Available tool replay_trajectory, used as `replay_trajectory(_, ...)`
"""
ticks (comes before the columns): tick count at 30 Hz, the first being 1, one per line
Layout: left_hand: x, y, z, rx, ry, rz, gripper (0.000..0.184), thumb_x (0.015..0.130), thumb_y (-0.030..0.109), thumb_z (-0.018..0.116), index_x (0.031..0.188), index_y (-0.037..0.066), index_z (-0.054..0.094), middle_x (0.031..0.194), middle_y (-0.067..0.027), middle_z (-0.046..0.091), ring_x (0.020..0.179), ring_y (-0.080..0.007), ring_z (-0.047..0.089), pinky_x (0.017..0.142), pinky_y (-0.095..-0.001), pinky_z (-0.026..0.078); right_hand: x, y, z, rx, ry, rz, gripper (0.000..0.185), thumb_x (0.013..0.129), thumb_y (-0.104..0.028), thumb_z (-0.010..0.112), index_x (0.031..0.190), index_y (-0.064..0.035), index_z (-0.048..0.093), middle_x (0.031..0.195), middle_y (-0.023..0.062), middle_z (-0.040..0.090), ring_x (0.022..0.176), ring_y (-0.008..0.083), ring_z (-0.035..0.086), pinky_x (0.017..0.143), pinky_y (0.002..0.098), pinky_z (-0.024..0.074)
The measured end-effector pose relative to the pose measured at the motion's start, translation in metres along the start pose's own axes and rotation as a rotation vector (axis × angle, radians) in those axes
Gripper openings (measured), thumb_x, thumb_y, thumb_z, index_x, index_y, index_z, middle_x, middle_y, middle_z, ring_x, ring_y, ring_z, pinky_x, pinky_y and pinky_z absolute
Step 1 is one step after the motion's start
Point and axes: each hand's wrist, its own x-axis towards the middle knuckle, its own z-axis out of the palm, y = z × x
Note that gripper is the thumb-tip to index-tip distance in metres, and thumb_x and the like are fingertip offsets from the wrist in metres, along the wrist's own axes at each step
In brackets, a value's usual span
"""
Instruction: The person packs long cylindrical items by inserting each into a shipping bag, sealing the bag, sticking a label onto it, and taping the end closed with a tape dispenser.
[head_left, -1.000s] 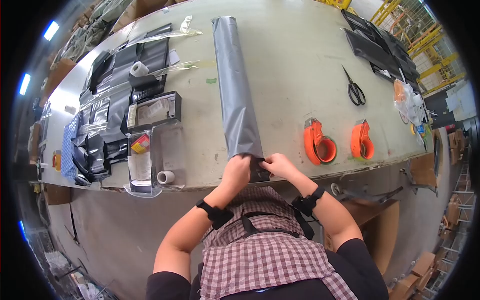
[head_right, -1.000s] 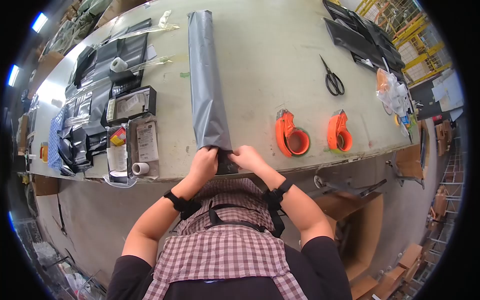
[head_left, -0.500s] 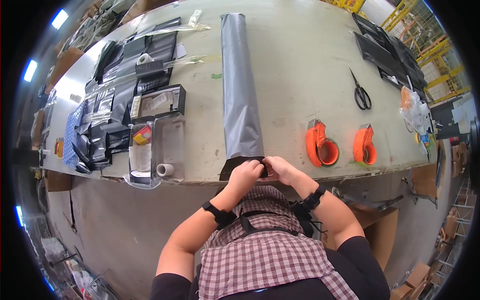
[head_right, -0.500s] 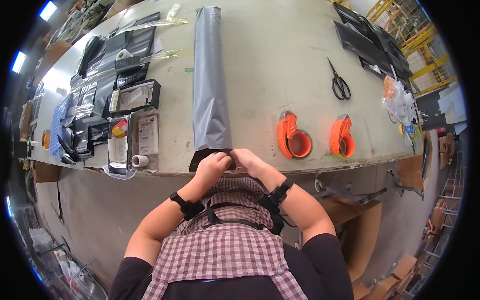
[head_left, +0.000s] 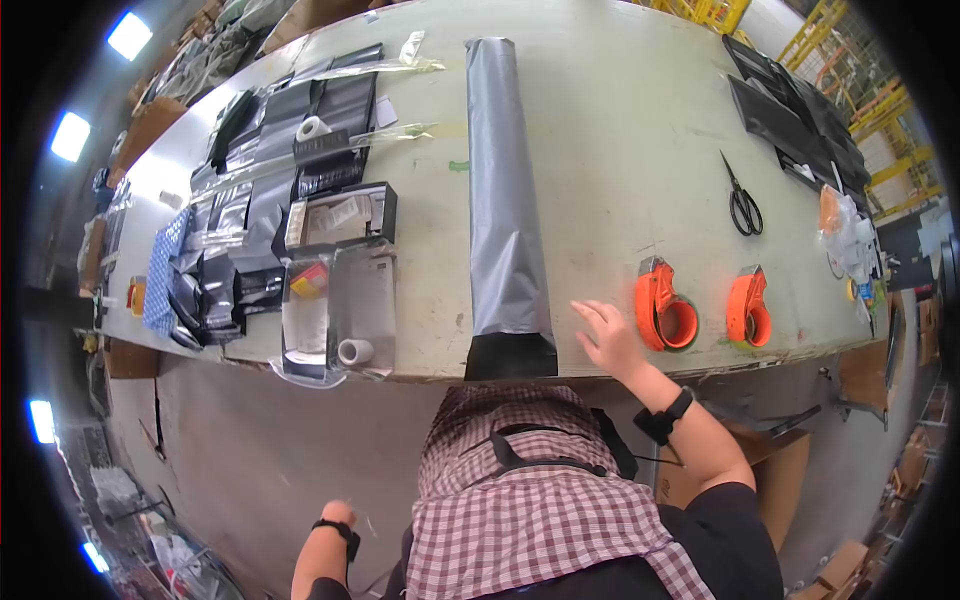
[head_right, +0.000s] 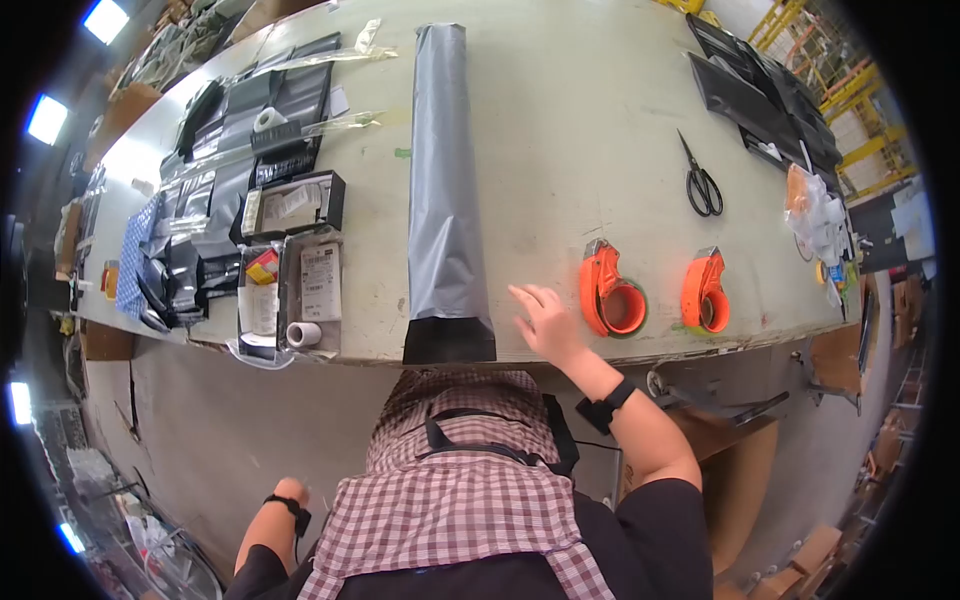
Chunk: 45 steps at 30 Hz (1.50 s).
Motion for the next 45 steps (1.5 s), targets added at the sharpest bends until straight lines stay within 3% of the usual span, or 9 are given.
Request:
replay_trajectory(3, 0.001, 0.033, -0.131, -0.021, -0.681, 0.008, 0.029, 0.077, 0.030, 0.067, 0.095, 0.008, 0.072, 0.104, -0.0155, 0.067, 0.094, -0.0328, 0.063, 0.083, -0.0450, 0.048, 0.018, -0.014, -0.008, -0.485, 0.076, -0.376, 0.060, 0.083, -0.007, 0.055, 0.139, -0.0254, 0.041, 0.142, 0.0060, 0.036, 0.127, 0.0228, 0.041, 0.103, 0.0365, 0.0389)
replay_trajectory(7, -0.014, 0.191, -0.359, -0.300, 0.624, 0.794, 0.025, 0.086, 0.027, 0.060, 0.077, 0.006, 0.068, 0.064, -0.0169, 0.058, 0.065, -0.0382, 0.057, 0.059, -0.0445, 0.046, 0.033, -0.023, 0.003, -0.877, 0.032, -0.679, 0.068, 0.082, -0.003, 0.052, 0.140, -0.0353, 0.036, 0.148, 0.0023, 0.026, 0.133, 0.0200, 0.034, 0.111, 0.0365, 0.0295)
replay_trajectory(12, 0.059, 0.332, -0.467, -0.160, 1.155, 0.991, 0.051, 0.094, 0.032, 0.047, 0.137, 0.005, 0.042, 0.144, -0.0123, 0.039, 0.135, -0.0284, 0.033, 0.109, -0.0410, 0.029, 0.022, -0.029, 0.016, -0.572, -0.095, -0.659, 0.038, 0.079, -0.013, 0.054, 0.117, -0.0170, 0.061, 0.132, 0.0040, 0.051, 0.127, 0.0193, 0.044, 0.109, 0.0373, 0.0326)
replay_trajectory(22, 0.055, 0.288, -0.405, -0.437, 0.268, 1.507, 0.060, 0.095, 0.046, 0.036, 0.144, 0.010, 0.033, 0.146, -0.0089, 0.038, 0.141, -0.0282, 0.020, 0.114, -0.0492, 0.013, 0.039, -0.098, -0.025, 0.185, 0.305, -0.250, 0.025, 0.081, 0.000, 0.062, 0.103, -0.0097, 0.068, 0.107, 0.0068, 0.065, 0.101, 0.0267, 0.061, 0.085, 0.0355, 0.0497)
replay_trajectory(25, 0.033, 0.279, -0.379, -1.571, -0.073, 1.279, 0.078, 0.088, 0.060, 0.044, 0.144, 0.007, 0.031, 0.141, -0.0159, 0.042, 0.137, -0.0284, 0.029, 0.112, -0.0470, 0.020, 0.064, -0.065, -0.001, 0.307, 0.394, 0.092, 0.018, 0.090, -0.012, 0.057, 0.104, -0.0054, 0.066, 0.104, 0.0114, 0.066, 0.094, 0.0295, 0.063, 0.080, 0.0329, 0.0498)
replay_trajectory(29, 0.023, 0.327, -0.374, -1.288, 0.631, 0.859, 0.037, 0.086, 0.030, 0.066, 0.106, 0.000, 0.059, 0.100, -0.0117, 0.064, 0.098, -0.0207, 0.059, 0.083, -0.0379, 0.047, 0.075, -0.062, 0.011, 0.124, 0.450, 0.242, 0.035, 0.093, -0.030, 0.054, 0.087, 0.0021, 0.063, 0.085, 0.0195, 0.063, 0.080, 0.0346, 0.061, 0.071, 0.0368, 0.0489)
replay_trajectory(35, 0.092, 0.347, -0.400, -1.524, 0.875, 0.476, 0.028, 0.091, 0.021, 0.060, 0.074, 0.000, 0.052, 0.061, -0.0068, 0.051, 0.062, -0.0163, 0.052, 0.059, -0.0349, 0.041, 0.092, -0.022, 0.028, -0.016, 0.371, 0.338, 0.056, 0.094, -0.041, 0.048, 0.064, 0.0052, 0.056, 0.070, 0.0253, 0.055, 0.069, 0.0424, 0.055, 0.064, 0.0464, 0.0447)
replay_trajectory(39, 0.092, 0.346, -0.414, -0.951, 1.514, 0.441, 0.019, 0.088, 0.016, 0.056, 0.097, 0.000, 0.053, 0.097, -0.0202, 0.055, 0.092, -0.0361, 0.053, 0.082, -0.0403, 0.043, 0.107, -0.009, 0.056, -0.084, 0.314, 0.374, 0.063, 0.094, -0.049, 0.045, 0.070, 0.0071, 0.058, 0.081, 0.0292, 0.059, 0.079, 0.0465, 0.057, 0.071, 0.0495, 0.0460)
replay_trajectory(45, 0.065, 0.347, -0.402, -0.260, 1.170, 0.678, 0.079, 0.086, 0.040, 0.056, 0.142, -0.005, 0.023, 0.145, -0.0314, 0.023, 0.132, -0.0439, 0.031, 0.106, -0.0435, 0.032, 0.110, -0.018, 0.030, -0.121, 0.294, 0.475, 0.066, 0.091, -0.049, 0.049, 0.124, 0.0072, 0.041, 0.118, 0.0274, 0.054, 0.105, 0.0456, 0.053, 0.089, 0.0477, 0.0452)
